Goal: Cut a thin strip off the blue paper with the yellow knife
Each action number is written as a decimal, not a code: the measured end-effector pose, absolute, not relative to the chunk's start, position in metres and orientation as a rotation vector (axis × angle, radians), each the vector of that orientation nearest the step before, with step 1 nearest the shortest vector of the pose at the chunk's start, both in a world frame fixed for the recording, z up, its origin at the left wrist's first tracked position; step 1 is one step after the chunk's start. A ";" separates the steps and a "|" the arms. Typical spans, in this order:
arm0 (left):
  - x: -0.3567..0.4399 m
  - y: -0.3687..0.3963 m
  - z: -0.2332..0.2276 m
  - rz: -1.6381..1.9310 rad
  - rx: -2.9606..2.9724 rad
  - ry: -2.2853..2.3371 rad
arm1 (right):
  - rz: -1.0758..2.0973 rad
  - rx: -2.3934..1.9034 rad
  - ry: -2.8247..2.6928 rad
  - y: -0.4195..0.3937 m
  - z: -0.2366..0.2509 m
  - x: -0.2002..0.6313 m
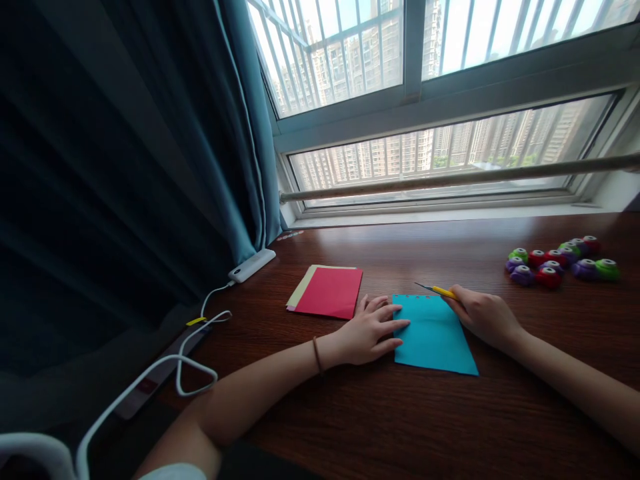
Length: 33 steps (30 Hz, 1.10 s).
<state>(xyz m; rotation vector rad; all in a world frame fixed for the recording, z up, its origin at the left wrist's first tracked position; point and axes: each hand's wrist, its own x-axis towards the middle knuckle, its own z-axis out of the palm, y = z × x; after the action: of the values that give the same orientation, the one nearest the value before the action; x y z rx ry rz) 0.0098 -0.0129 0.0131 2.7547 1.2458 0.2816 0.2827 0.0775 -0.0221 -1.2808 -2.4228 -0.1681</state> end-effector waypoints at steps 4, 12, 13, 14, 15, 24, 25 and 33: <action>0.010 -0.013 0.015 0.284 2.752 1.235 | -0.167 -1.296 -2.441 0.077 -0.021 0.282; 0.010 -0.011 0.017 0.249 2.742 1.212 | -0.113 -1.366 -2.448 0.076 -0.017 0.280; 0.010 -0.011 0.017 0.245 2.740 1.214 | -0.110 -1.355 -2.448 0.076 -0.017 0.280; 0.010 -0.011 0.017 0.240 2.739 1.217 | -0.108 -1.345 -2.449 0.076 -0.017 0.280; 0.010 -0.010 0.016 0.237 2.737 1.219 | -0.104 -1.338 -2.448 0.076 -0.017 0.280; 0.009 -0.008 0.015 0.267 2.740 1.187 | -0.042 -1.282 -2.368 0.076 -0.016 0.282; 0.009 -0.009 0.015 0.273 2.740 1.179 | -0.030 -1.277 -2.349 0.076 -0.017 0.282; 0.008 -0.009 0.017 0.308 2.749 1.115 | 0.068 -1.201 -2.247 0.075 -0.016 0.282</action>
<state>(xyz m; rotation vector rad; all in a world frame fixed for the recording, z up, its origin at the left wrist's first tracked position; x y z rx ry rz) 0.0079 -0.0086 0.0172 2.7488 1.1149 0.3083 0.2823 0.0751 -0.0159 -1.2009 -2.2472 0.0681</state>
